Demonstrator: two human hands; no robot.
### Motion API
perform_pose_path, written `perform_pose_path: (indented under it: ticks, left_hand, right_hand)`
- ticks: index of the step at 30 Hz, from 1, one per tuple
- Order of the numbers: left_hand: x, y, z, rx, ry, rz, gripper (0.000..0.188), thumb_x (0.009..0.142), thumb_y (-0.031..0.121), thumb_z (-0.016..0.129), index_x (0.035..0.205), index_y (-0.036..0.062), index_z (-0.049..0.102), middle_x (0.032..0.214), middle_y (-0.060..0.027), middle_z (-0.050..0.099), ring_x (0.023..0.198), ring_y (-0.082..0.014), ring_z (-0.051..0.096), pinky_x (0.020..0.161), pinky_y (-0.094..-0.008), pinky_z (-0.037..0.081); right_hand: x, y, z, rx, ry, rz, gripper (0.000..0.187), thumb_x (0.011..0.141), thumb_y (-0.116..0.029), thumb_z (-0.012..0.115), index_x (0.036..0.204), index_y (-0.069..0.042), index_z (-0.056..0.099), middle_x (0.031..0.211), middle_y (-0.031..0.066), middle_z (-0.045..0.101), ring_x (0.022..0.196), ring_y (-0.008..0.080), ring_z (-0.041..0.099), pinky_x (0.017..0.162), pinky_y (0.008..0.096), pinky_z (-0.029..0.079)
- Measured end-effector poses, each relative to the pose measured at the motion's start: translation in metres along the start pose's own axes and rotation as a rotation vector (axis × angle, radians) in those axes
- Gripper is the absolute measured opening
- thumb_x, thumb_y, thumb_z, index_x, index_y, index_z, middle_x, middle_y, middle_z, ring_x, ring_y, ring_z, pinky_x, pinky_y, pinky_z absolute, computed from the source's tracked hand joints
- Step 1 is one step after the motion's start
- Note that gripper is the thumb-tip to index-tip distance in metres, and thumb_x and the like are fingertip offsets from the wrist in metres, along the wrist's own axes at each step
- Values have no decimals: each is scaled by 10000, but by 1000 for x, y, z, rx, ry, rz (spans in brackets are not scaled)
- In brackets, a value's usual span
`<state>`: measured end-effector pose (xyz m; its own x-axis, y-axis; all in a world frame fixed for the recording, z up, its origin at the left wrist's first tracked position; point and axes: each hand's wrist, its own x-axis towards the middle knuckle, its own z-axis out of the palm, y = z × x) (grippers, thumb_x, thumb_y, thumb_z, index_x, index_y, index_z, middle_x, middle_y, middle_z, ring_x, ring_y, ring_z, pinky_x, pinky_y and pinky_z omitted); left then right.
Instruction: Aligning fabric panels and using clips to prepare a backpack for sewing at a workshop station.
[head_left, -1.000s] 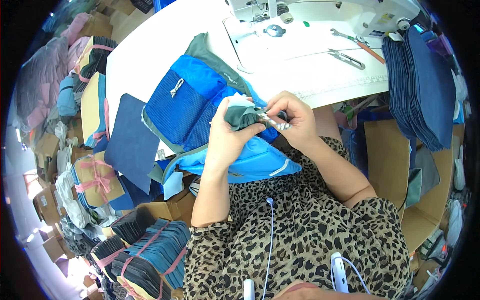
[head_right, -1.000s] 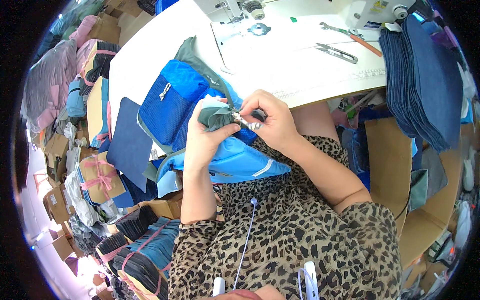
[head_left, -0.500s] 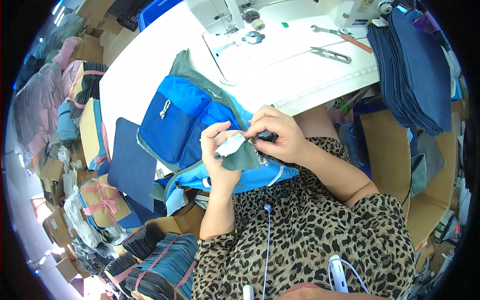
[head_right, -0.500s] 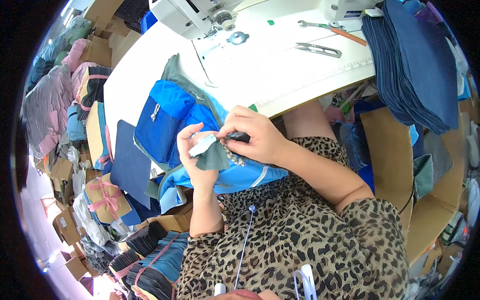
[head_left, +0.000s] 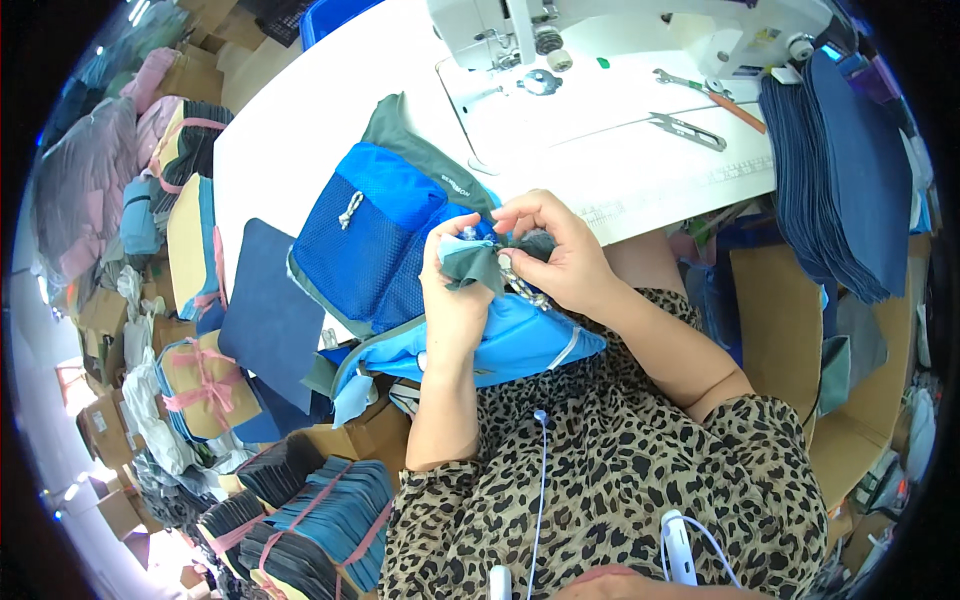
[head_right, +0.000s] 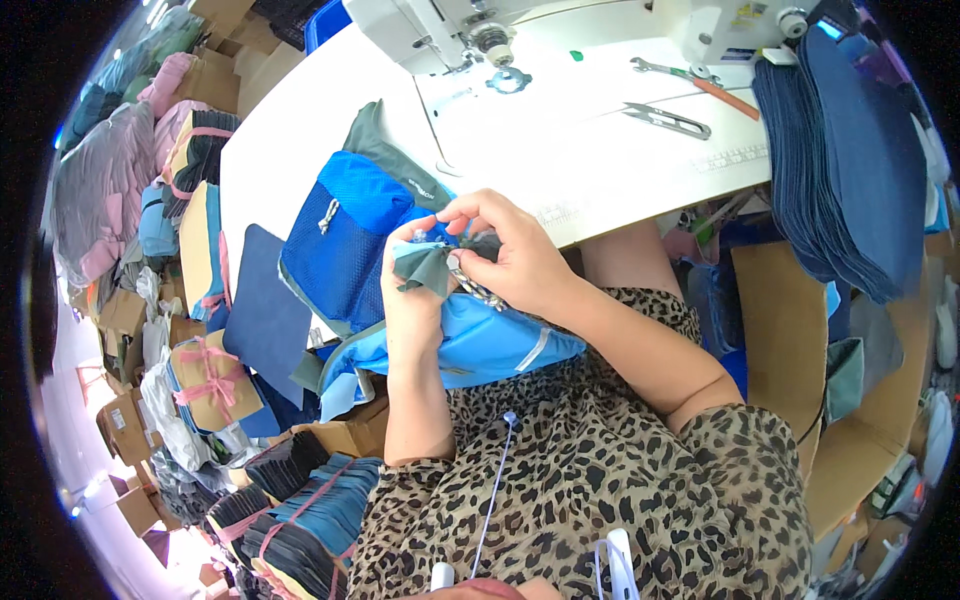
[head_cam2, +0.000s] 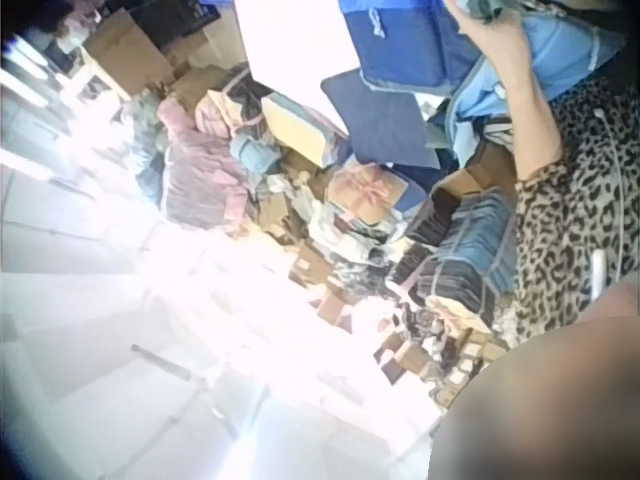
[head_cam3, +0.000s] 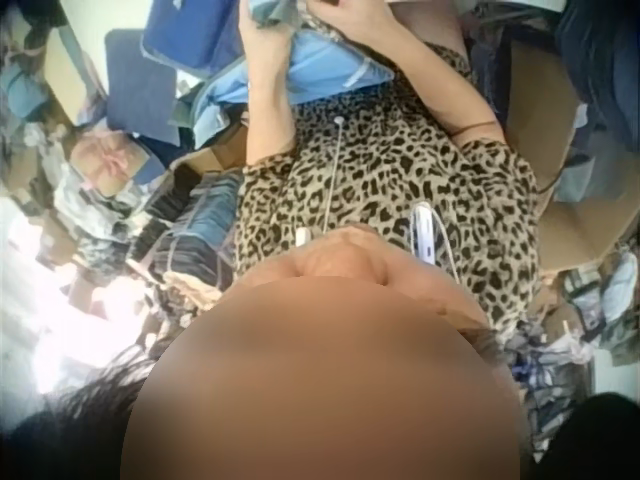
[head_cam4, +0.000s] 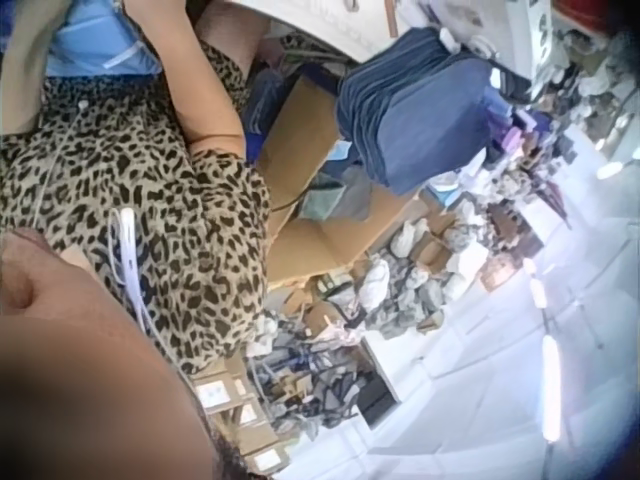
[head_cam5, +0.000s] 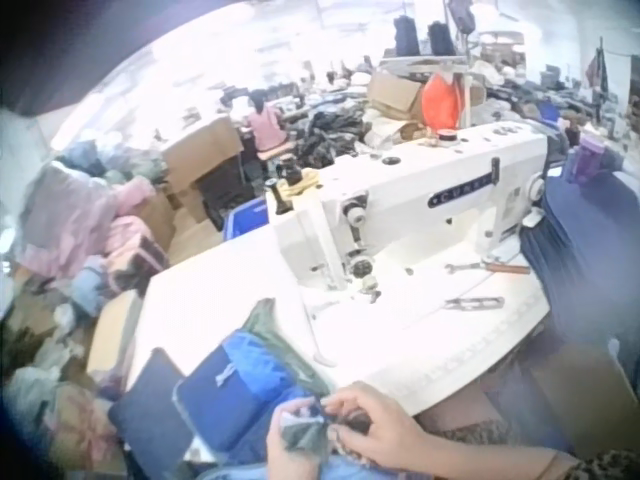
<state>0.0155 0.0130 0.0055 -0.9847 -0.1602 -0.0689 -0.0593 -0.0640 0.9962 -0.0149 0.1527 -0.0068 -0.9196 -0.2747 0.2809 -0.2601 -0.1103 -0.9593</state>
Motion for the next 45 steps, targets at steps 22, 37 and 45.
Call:
perform_pose_path:
  ticks: [22, 37, 45]
  left_hand:
    - [10, 8, 0, -252, -11, -175, 432, 673, -114, 625, 1064, 12, 490, 885, -67, 565, 749, -133, 584, 622, -248, 495]
    - [7, 9, -3, -238, -47, -194, 317, 663, -72, 693, 958, -14, 591, 797, -87, 629, 702, -148, 609, 646, -257, 501]
    - [9, 8, -5, -296, -70, -244, 191, 700, -6, 693, 872, -11, 608, 754, -98, 620, 648, -168, 587, 593, -288, 475]
  right_hand:
    - [7, 1, -9, -664, 50, -462, 230, 589, -6, 611, 789, -116, 588, 856, 24, 547, 757, 218, 501, 699, 320, 367]
    - [1, -3, -23, -408, -15, -360, 163, 692, -94, 709, 833, -64, 634, 800, 44, 581, 750, 198, 562, 661, 304, 440]
    - [12, -17, -26, -94, 3, -89, 99, 730, 23, 623, 818, -22, 614, 800, 76, 627, 728, 138, 598, 662, 249, 473]
